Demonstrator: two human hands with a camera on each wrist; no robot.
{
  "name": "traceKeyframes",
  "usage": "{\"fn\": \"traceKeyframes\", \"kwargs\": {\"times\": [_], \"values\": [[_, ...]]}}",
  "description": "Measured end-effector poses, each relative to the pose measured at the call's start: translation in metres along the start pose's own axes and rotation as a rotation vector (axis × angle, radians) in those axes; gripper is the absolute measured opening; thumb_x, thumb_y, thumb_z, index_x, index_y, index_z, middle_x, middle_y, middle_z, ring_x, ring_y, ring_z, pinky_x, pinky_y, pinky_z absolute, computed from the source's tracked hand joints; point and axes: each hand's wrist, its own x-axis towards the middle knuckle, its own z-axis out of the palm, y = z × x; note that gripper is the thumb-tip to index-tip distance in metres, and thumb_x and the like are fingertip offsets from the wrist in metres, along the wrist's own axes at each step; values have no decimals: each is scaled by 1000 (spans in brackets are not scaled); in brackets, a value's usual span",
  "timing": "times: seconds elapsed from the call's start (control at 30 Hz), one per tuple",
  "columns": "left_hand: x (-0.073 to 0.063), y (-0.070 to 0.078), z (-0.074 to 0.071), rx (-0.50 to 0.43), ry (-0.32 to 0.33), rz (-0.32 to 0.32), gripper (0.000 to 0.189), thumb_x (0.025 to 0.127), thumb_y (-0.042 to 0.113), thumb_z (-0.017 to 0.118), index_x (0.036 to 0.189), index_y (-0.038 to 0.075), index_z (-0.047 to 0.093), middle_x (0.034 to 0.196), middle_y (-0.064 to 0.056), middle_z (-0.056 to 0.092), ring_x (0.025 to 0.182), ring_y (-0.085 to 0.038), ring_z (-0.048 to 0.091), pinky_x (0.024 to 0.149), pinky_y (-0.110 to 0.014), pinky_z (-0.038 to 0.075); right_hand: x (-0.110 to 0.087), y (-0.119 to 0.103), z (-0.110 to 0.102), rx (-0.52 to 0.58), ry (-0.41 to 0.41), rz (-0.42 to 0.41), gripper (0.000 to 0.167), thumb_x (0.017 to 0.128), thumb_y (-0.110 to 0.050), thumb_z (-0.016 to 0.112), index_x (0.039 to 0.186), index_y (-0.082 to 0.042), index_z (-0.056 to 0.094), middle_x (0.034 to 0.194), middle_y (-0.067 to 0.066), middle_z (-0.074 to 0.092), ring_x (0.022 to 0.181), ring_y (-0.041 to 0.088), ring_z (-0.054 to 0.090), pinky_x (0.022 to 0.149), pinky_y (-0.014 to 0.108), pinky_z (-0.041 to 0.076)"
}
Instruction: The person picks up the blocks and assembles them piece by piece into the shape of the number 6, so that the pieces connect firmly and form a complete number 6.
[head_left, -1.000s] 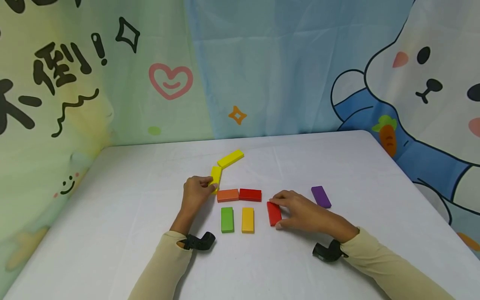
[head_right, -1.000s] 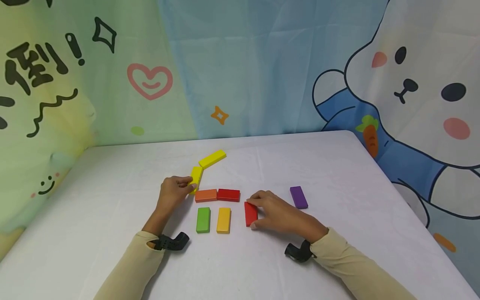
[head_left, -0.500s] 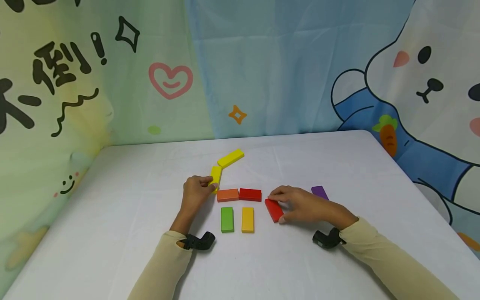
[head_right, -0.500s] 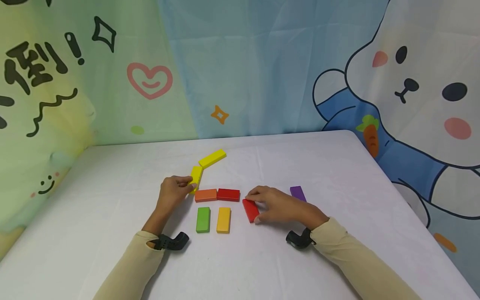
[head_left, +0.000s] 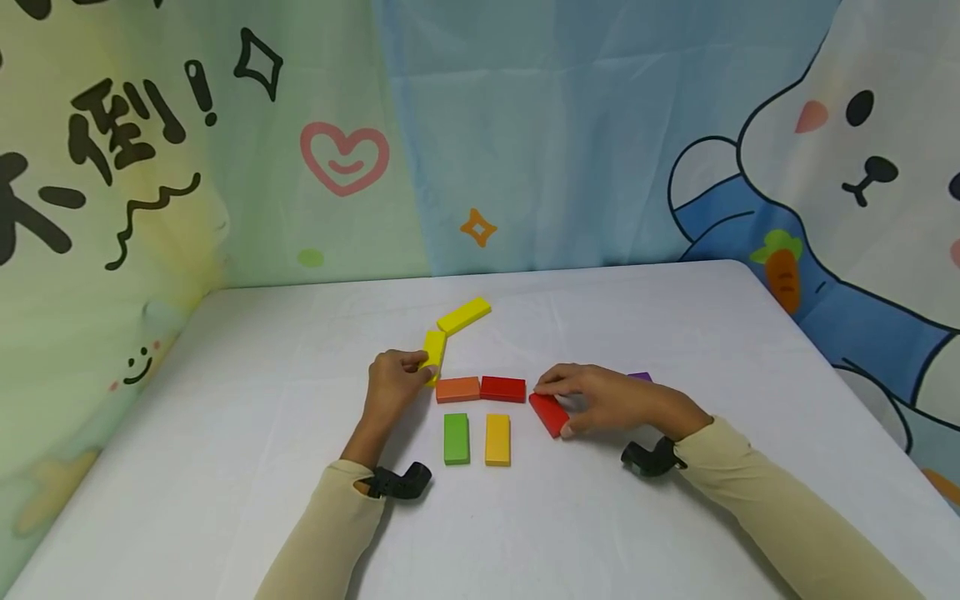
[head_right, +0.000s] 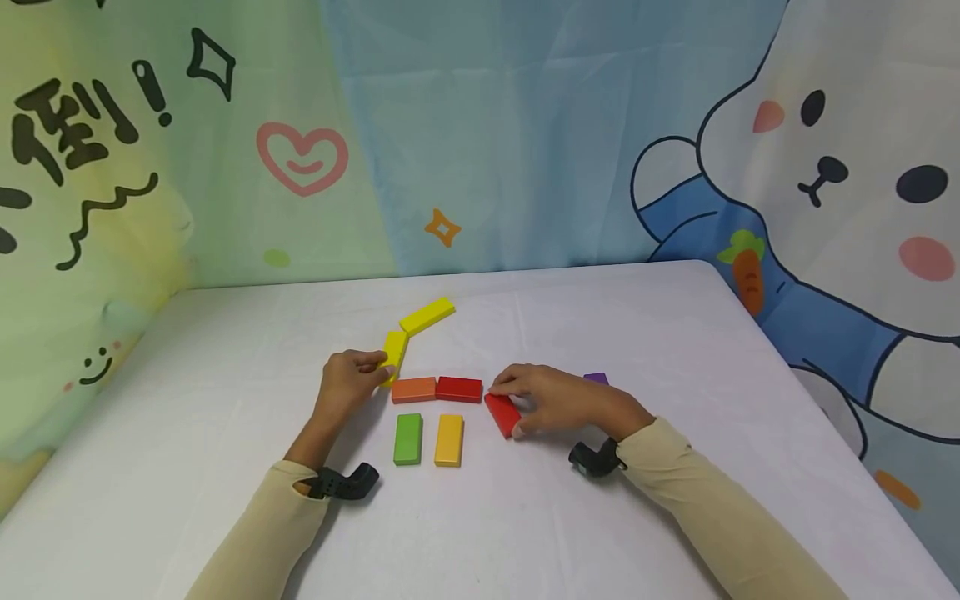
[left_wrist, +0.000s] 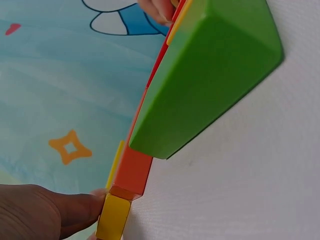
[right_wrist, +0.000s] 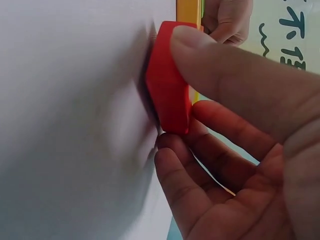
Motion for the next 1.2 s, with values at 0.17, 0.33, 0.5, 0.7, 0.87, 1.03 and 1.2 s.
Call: {"fn": "traceKeyframes", "kwargs": {"times": [0.17, 0.33, 0.5, 0.7, 0.87, 1.03, 1.2], "values": [[1, 1, 1, 4, -1, -4, 34, 85, 9, 75, 115, -3, 69, 112, -19, 67, 95, -25, 65, 74, -32, 56, 2, -4, -3, 8, -10, 9, 60, 82, -18, 80, 137, -8, 57, 135, 5, 51, 122, 26, 46, 95, 38, 49], [1, 0, 3, 11, -1, -6, 34, 84, 10, 75, 115, -2, 70, 111, -18, 67, 94, -24, 65, 71, -30, 56, 3, -4, -4, 0, -16, 16, 60, 82, -18, 80, 137, -9, 57, 137, 5, 51, 123, 26, 46, 95, 39, 49], [1, 1, 2, 5, -1, 3, 34, 84, 10, 75, 115, -3, 70, 111, -19, 67, 94, -25, 66, 72, -30, 56, 3, -4, -4, 3, -29, 11, 60, 82, -18, 80, 137, -8, 57, 137, 5, 50, 125, 27, 45, 97, 41, 47], [0, 1, 1, -4, -3, 13, 33, 84, 9, 75, 114, -5, 70, 112, -20, 66, 96, -26, 66, 72, -31, 56, 3, -3, -3, -15, -35, 3, 60, 82, -19, 80, 137, -8, 57, 138, 4, 50, 126, 26, 44, 98, 40, 46], [-1, 1, 0, -10, 6, 26, 33, 84, 8, 75, 113, -5, 70, 111, -21, 67, 95, -26, 66, 70, -30, 56, 3, -3, -2, -19, -29, -6, 60, 82, -19, 79, 137, -7, 57, 139, 5, 49, 126, 27, 43, 97, 40, 46], [-2, 1, -1, -6, 7, 31, 32, 84, 9, 75, 113, -4, 70, 112, -21, 67, 95, -26, 67, 70, -31, 56, 3, -3, 1, -8, -26, 0, 60, 83, -19, 79, 138, -8, 56, 140, 5, 47, 127, 26, 41, 97, 40, 47], [-1, 0, -1, 5, 2, 26, 33, 84, 9, 75, 114, -3, 70, 112, -21, 67, 95, -27, 66, 70, -30, 56, 3, -2, 2, -9, -8, 9, 61, 81, -20, 80, 137, -12, 57, 140, 4, 45, 126, 26, 42, 95, 39, 49]]}}
